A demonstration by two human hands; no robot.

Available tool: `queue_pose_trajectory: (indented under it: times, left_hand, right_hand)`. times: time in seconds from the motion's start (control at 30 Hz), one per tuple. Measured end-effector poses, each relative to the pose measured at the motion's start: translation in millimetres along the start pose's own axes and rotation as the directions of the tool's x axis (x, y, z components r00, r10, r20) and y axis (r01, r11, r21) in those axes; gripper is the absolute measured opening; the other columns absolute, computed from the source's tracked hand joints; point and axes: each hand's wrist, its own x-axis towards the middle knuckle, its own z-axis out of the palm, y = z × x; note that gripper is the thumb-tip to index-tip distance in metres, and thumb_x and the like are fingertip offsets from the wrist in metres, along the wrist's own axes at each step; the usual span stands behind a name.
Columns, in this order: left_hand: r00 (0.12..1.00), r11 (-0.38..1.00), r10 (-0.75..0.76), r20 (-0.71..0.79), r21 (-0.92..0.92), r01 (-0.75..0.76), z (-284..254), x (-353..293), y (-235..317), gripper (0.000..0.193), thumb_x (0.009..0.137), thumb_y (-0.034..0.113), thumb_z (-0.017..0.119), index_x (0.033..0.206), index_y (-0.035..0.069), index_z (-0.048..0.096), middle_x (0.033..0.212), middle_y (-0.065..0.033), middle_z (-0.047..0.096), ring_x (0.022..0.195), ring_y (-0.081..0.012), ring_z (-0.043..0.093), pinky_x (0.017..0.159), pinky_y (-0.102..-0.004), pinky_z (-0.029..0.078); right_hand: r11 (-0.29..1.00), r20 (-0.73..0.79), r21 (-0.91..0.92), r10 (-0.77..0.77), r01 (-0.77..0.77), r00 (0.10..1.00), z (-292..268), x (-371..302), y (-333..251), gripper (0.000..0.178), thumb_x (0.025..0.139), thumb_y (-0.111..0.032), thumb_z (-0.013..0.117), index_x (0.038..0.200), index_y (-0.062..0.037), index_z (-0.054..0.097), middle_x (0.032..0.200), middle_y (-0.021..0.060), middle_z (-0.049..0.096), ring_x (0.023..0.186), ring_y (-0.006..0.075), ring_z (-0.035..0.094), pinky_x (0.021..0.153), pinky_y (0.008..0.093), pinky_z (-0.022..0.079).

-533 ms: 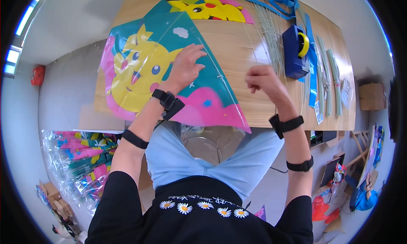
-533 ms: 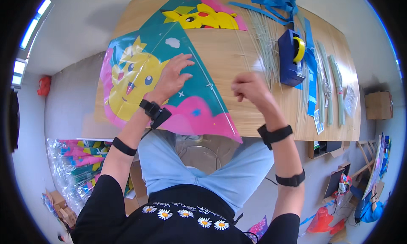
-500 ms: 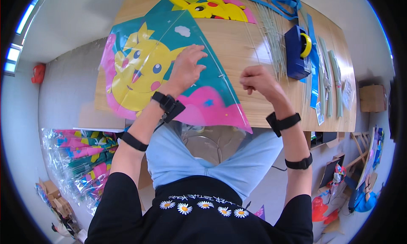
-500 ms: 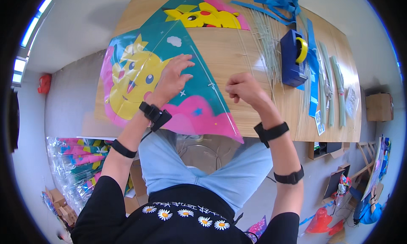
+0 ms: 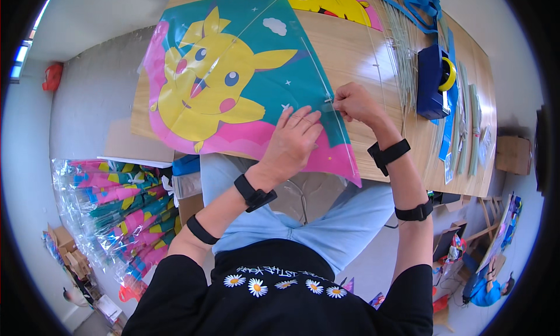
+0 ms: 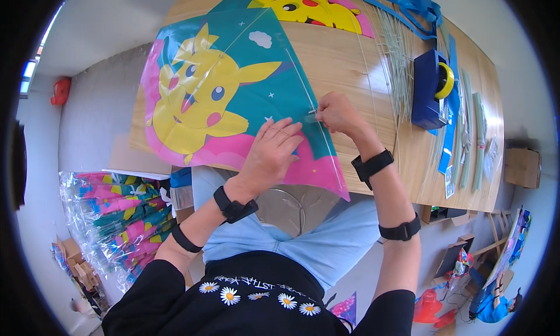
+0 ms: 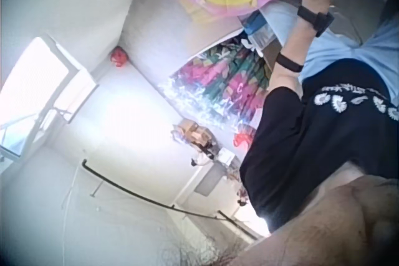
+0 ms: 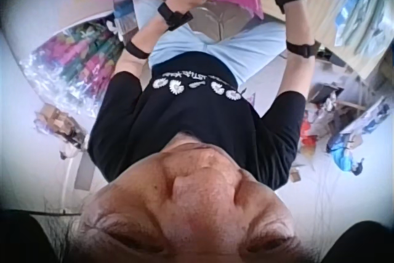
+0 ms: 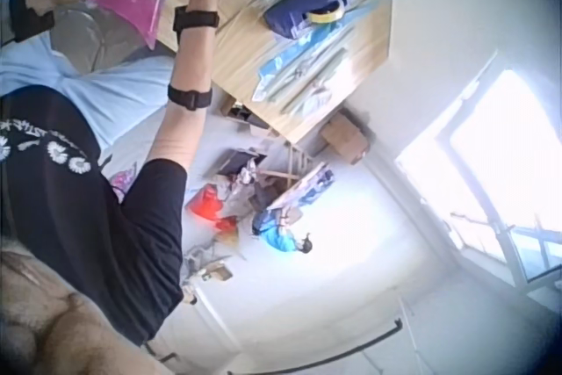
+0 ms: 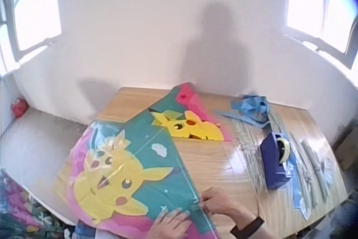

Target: Assembling a colorful kite by attaching a wooden stick to the plastic sail and securing it with tape.

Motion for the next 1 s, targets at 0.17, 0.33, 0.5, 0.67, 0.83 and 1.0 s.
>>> queue_pose_trajectory:
  times: [0.17, 0.33, 0.5, 0.67, 0.83, 1.0]
  left_hand:
    - [1.0, 1.0, 0.013, 0.005, -0.006, -0.013, 7, 5, 5, 0.039, 0.071, 0.01, 0.074, 0.107, 0.004, 0.061, 0.13, -0.012, 0.055, 0.128, -0.0305, 0.045, 0.109, -0.0494, 0.032]
    - [0.999, 0.999, 0.042, 0.026, 0.007, -0.042, 12, 11, 5, 0.04, 0.072, 0.011, 0.074, 0.108, 0.002, 0.06, 0.13, -0.0131, 0.054, 0.128, -0.0308, 0.044, 0.109, -0.0491, 0.031]
    - [0.998, 0.999, 0.043, 0.047, 0.031, -0.044, 16, 16, 3, 0.041, 0.071, 0.012, 0.074, 0.109, 0.002, 0.06, 0.131, -0.014, 0.054, 0.128, -0.031, 0.044, 0.109, -0.0501, 0.031]
    - [0.997, 0.998, 0.034, 0.065, 0.041, -0.037, 20, 19, -1, 0.042, 0.071, 0.012, 0.075, 0.109, 0.002, 0.06, 0.131, -0.0136, 0.053, 0.129, -0.0307, 0.044, 0.109, -0.0515, 0.03]
    - [0.996, 0.991, 0.003, 0.089, 0.131, -0.015, 22, 18, -3, 0.044, 0.071, 0.015, 0.076, 0.111, 0.005, 0.06, 0.132, -0.0091, 0.054, 0.129, -0.0258, 0.045, 0.108, -0.0582, 0.028]
    - [0.995, 0.987, -0.012, 0.101, 0.161, -0.004, 23, 17, -2, 0.044, 0.072, 0.017, 0.076, 0.112, 0.006, 0.06, 0.132, -0.0072, 0.054, 0.13, -0.0243, 0.045, 0.107, -0.0609, 0.028]
  right_hand:
    - [1.0, -0.031, -0.016, -0.01, 0.01, 0.999, 2, 3, 4, 0.014, 0.078, 0.0, 0.061, 0.064, 0.0015, 0.058, 0.054, 0.0063, 0.055, 0.044, 0.0139, 0.053, 0.04, 0.028, 0.041]
    - [0.986, -0.049, -0.165, -0.024, 0.016, 0.999, 0, 6, 5, 0.01, 0.071, -0.007, 0.062, 0.066, 0.0015, 0.063, 0.054, 0.0127, 0.059, 0.049, 0.0219, 0.063, 0.047, 0.0336, 0.049]
    - [0.973, -0.086, -0.231, -0.015, -0.005, 0.996, 4, 10, 9, 0.01, 0.071, -0.01, 0.061, 0.067, -0.0029, 0.066, 0.056, 0.014, 0.062, 0.051, 0.0243, 0.065, 0.054, 0.0354, 0.052]
    - [0.953, -0.111, -0.304, -0.023, -0.012, 0.994, 6, 12, 11, 0.01, 0.071, -0.01, 0.06, 0.069, -0.0049, 0.069, 0.058, 0.0146, 0.063, 0.053, 0.025, 0.066, 0.058, 0.0359, 0.053]
    - [0.948, -0.13, -0.302, 0.059, -0.096, 0.99, 2, 7, 6, 0.015, 0.075, -0.017, 0.069, 0.071, -0.002, 0.069, 0.056, 0.0143, 0.062, 0.048, 0.0236, 0.063, 0.052, 0.0344, 0.051]
    - [0.985, -0.13, 0.046, 0.173, -0.168, 0.976, -9, -8, -1, 0.02, 0.081, -0.013, 0.07, 0.068, 0.0017, 0.066, 0.055, 0.0062, 0.058, 0.041, 0.0133, 0.054, 0.039, 0.0262, 0.043]
